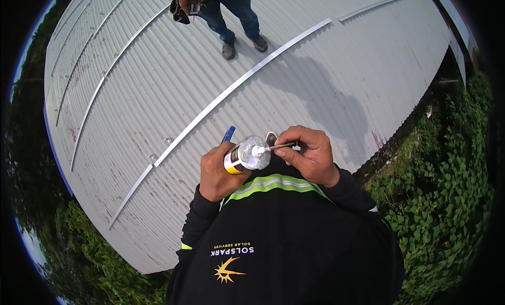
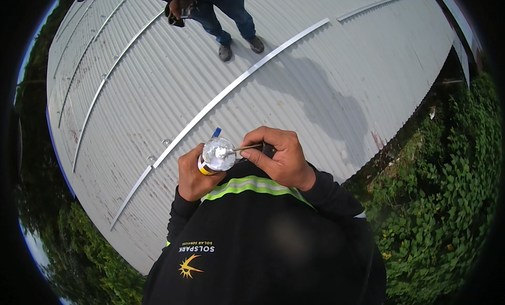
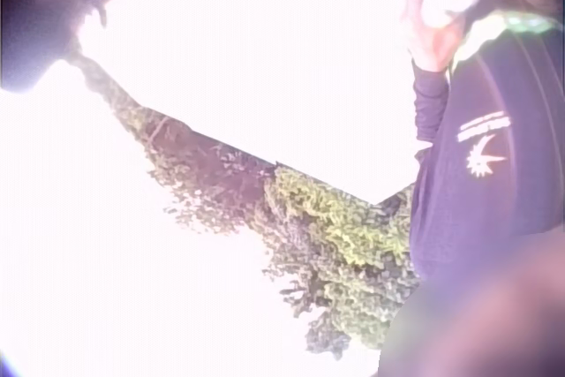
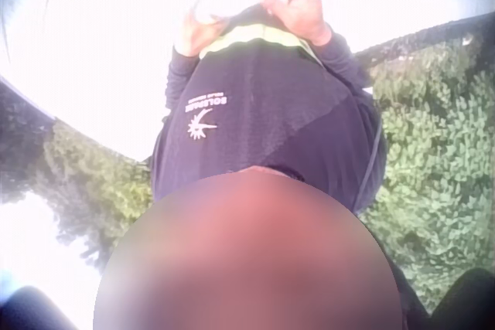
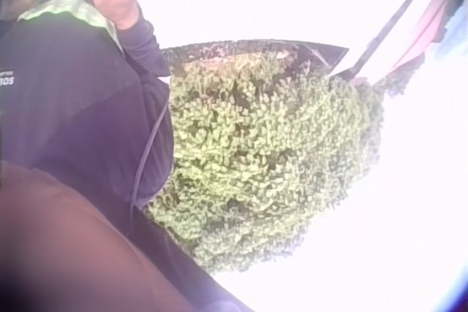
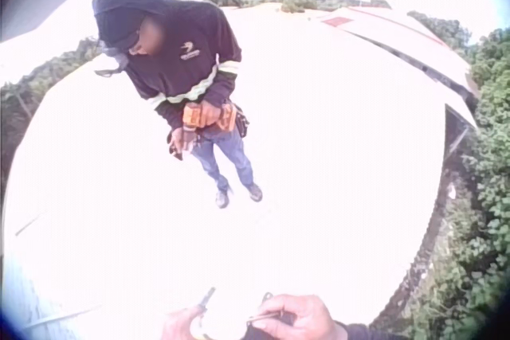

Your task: The person applies sealant to metal brackets and places them onto a long metal rail on a corrugated metal roof. Another person uses a drill to secure the brackets. The camera wearer handles the sealant tube and brackets while moving along the roof.

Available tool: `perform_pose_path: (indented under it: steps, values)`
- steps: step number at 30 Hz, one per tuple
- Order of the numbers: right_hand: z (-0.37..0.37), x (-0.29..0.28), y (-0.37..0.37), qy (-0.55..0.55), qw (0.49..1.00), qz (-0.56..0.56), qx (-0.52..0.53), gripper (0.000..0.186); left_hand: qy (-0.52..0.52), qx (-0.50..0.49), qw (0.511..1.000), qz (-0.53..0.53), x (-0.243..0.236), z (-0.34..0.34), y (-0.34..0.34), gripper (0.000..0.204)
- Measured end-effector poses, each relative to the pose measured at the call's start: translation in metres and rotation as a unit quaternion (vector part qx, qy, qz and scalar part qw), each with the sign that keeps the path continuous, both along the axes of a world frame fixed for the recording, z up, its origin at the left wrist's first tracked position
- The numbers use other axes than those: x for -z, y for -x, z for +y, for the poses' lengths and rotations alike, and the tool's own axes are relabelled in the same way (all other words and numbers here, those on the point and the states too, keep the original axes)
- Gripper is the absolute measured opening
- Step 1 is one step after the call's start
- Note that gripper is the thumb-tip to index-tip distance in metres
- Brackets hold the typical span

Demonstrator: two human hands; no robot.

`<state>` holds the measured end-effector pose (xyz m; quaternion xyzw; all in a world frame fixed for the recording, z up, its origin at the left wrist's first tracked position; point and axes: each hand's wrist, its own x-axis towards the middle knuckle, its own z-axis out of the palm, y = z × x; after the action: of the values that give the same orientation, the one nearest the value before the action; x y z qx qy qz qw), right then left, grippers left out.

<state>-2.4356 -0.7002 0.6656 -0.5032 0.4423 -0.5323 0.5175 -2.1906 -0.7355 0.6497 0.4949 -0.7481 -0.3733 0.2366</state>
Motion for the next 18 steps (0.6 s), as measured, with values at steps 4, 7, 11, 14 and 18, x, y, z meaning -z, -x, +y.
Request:
perform_pose_path:
  steps: [4, 7, 11, 14, 18]
  values:
    - [-0.009, 0.0, 0.003, 0.114, 0.989, 0.091, 0.018, 0.009, -0.006, 0.003, 1.0, -0.008, -0.001, -0.002, 0.0, 0.038]
    - [-0.011, -0.002, 0.007, 0.133, 0.984, 0.118, 0.02, 0.009, -0.01, 0.005, 1.0, -0.004, -0.001, -0.003, 0.0, 0.039]
    - [-0.012, -0.003, 0.008, 0.138, 0.984, 0.116, 0.016, 0.011, -0.009, 0.011, 1.0, -0.008, 0.0, -0.005, 0.0, 0.04]
    - [-0.012, -0.004, 0.008, 0.158, 0.978, 0.133, 0.031, 0.012, -0.004, 0.012, 1.0, -0.001, 0.0, -0.005, 0.0, 0.04]
    - [-0.004, -0.01, 0.006, 0.153, 0.98, 0.123, 0.012, 0.012, -0.009, 0.015, 1.0, -0.007, -0.006, 0.003, -0.004, 0.039]
